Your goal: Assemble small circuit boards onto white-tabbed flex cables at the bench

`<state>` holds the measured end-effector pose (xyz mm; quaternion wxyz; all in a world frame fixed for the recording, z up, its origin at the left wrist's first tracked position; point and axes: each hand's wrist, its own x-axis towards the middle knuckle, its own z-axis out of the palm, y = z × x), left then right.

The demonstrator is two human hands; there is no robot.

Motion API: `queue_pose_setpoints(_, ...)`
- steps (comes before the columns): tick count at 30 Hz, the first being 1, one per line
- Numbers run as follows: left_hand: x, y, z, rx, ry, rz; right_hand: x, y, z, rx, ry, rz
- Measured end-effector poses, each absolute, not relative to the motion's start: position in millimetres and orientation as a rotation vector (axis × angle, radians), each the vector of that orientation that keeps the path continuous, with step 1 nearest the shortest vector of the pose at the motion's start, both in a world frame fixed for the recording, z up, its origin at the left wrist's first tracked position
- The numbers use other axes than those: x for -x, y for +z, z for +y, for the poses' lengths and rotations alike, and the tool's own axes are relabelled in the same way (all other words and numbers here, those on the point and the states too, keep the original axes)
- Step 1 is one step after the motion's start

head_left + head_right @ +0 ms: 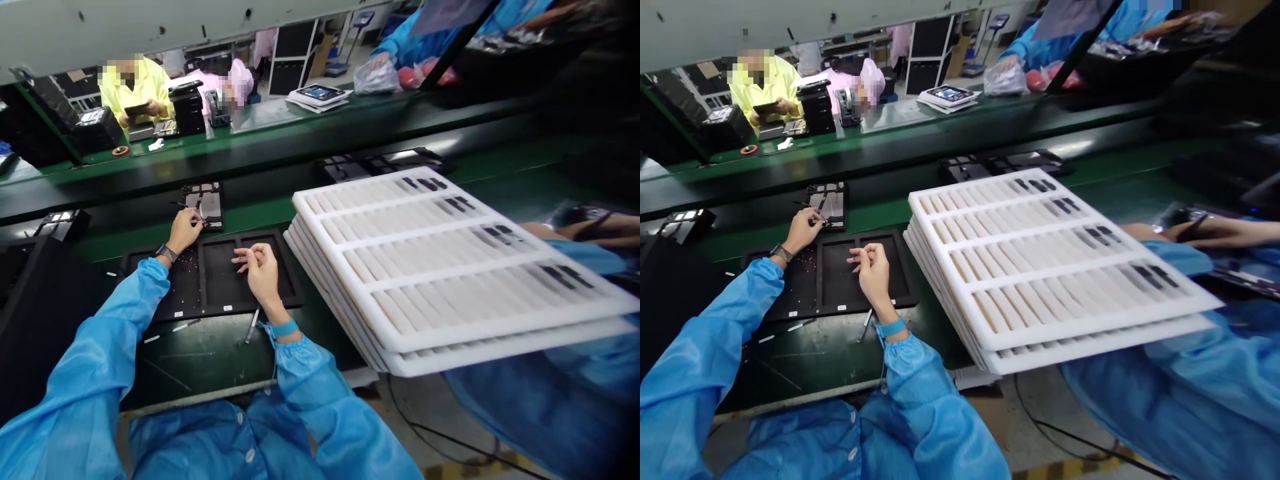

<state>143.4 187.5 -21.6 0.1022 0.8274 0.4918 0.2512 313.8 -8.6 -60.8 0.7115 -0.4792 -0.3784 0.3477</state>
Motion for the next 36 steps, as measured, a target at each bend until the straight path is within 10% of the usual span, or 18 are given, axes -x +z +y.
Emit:
queue_pose_setpoints(26,-98.2,-2.3,201.1,-2.459,0.447,1.705,-315.2,-43.1,-18.1,1.025,0.869,-0.76)
queue_pose_setpoints(36,-89.3,56.6,117.9,-2.036,1.048,1.643,-329.9,14.6,-114.9,1.052,0.814,-0.866)
